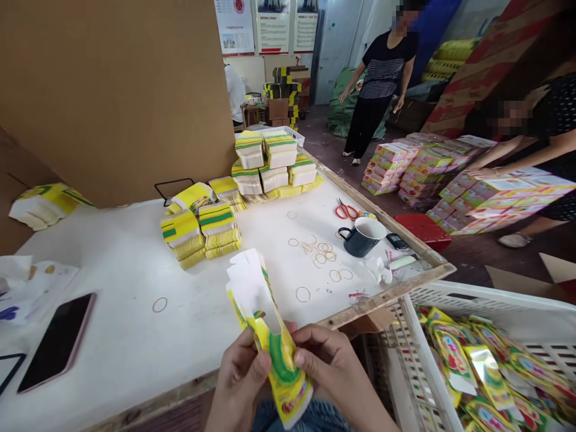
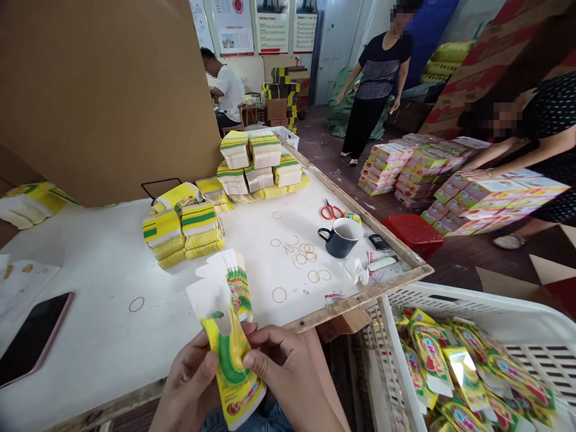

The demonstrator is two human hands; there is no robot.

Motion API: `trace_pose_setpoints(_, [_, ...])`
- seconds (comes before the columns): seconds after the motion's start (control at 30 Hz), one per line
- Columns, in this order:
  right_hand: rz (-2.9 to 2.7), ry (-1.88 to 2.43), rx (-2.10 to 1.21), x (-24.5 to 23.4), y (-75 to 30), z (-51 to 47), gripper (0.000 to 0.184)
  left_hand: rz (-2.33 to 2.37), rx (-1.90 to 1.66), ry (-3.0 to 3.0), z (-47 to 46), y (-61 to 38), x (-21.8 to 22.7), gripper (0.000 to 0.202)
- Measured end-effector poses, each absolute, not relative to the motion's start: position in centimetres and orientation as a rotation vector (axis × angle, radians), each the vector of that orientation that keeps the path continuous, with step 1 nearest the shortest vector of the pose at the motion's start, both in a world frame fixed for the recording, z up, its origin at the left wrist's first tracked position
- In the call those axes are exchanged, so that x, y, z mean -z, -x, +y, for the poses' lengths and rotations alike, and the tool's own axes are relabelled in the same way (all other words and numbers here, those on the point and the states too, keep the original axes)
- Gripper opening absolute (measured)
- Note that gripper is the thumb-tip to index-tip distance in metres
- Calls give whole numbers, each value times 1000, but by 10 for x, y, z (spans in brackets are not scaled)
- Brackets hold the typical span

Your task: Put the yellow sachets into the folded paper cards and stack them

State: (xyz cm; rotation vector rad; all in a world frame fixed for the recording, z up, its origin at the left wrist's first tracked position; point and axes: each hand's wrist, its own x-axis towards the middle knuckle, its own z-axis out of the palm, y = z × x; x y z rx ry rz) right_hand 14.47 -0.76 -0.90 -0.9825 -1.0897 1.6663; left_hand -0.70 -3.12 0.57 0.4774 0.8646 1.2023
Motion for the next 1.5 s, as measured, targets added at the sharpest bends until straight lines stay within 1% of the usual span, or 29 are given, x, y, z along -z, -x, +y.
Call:
trace_pose_setpoints(0.07, [-1167, 1066, -1604, 7, -145, -10, 28, 916, -1217, -461, -28, 4, -1, 31])
trace_pose_setpoints(0.13, [-1248, 1176, -1485, 8, -145, -12, 31, 1004, -1251, -500, -26, 0, 2, 30])
trace_pose_setpoints(0.17, [-1279, 1221, -1408, 10, -145, -13, 32, 1057, -1285, -542, -25, -2, 3, 33])
trace_pose_setpoints(0.23, [-1334, 1274, -1275, 14, -145, -13, 31, 1148, -1360, -642, -23, -6, 3, 46])
trace_pose_setpoints(0.33, [-1382, 1282, -1201, 15, -148, -10, 21, 1177, -1391, -782, -22, -11, 1, 62])
trace_pose_setpoints(0.37, [-1384, 1274, -1196, 14, -150, -9, 21, 1157, -1379, -805, -22, -11, 0, 66])
trace_pose_setpoints(0.47, [-1363, 1233, -1220, 8, -155, -6, 45, 1092, -1340, -844, -21, -9, -5, 71])
trace_pose_setpoints(0.5, [-1361, 1209, -1253, 6, -157, -6, 49, 1078, -1316, -865, -21, -7, -8, 69])
trace_pose_setpoints(0.57, [-1379, 1142, -1356, 0, -161, -4, 50, 1035, -1225, -921, -20, -2, -14, 60])
trace_pose_setpoints(0.67, [-1445, 1054, -1465, -6, -170, -2, 39, 901, -1078, -961, -22, 7, -22, 42])
trace_pose_setpoints(0.77, [-1588, 1033, -1459, -9, -177, 0, 17, 802, -994, -961, -29, 12, -19, 32])
trace_pose_setpoints(0.8, [-1636, 1034, -1442, -9, -178, 0, 17, 781, -986, -959, -32, 11, -16, 30])
trace_pose_setpoints(0.83, [-1673, 1038, -1413, -9, -178, 0, 20, 763, -986, -947, -34, 11, -13, 31])
trace_pose_setpoints(0.87, [-1701, 1038, -1378, -7, -178, -1, 25, 745, -995, -922, -37, 9, -9, 36])
trace_pose_setpoints(0.93, [-1719, 1036, -1303, -2, -176, -3, 28, 717, -1015, -862, -41, 6, -3, 59])
trace_pose_setpoints(1.0, [-1652, 1062, -1241, 6, -175, -5, 22, 728, -1018, -830, -42, 3, -2, 79])
trace_pose_setpoints(1.03, [-1600, 1087, -1217, 11, -175, -6, 20, 739, -1010, -835, -42, 2, -4, 80])
trace_pose_setpoints(1.07, [-1553, 1111, -1191, 15, -176, -6, 23, 753, -998, -845, -41, 1, -6, 75])
trace_pose_setpoints(1.13, [-1502, 1145, -1137, 20, -181, -6, 30, 794, -993, -880, -38, 1, -9, 57])
trace_pose_setpoints(1.17, [-1505, 1136, -1120, 21, -184, -6, 29, 831, -1010, -915, -37, 1, -10, 50])
trace_pose_setpoints(1.23, [-1517, 1099, -1156, 21, -190, -5, 29, 941, -1048, -1025, -34, 1, -10, 41])
trace_pose_setpoints(1.33, [-1533, 1084, -1361, 18, -194, -4, 30, 1116, -1012, -1194, -33, 1, -7, 37])
trace_pose_setpoints(1.4, [-1543, 1120, -1479, 19, -192, -5, 39, 1171, -939, -1311, -34, 1, -4, 40])
trace_pose_setpoints(1.43, [-1547, 1142, -1500, 20, -190, -5, 41, 1178, -911, -1379, -35, 0, -3, 43])
trace_pose_setpoints(1.5, [-1550, 1195, -1487, 23, -184, -6, 36, 1171, -866, -1509, -36, -1, -2, 49])
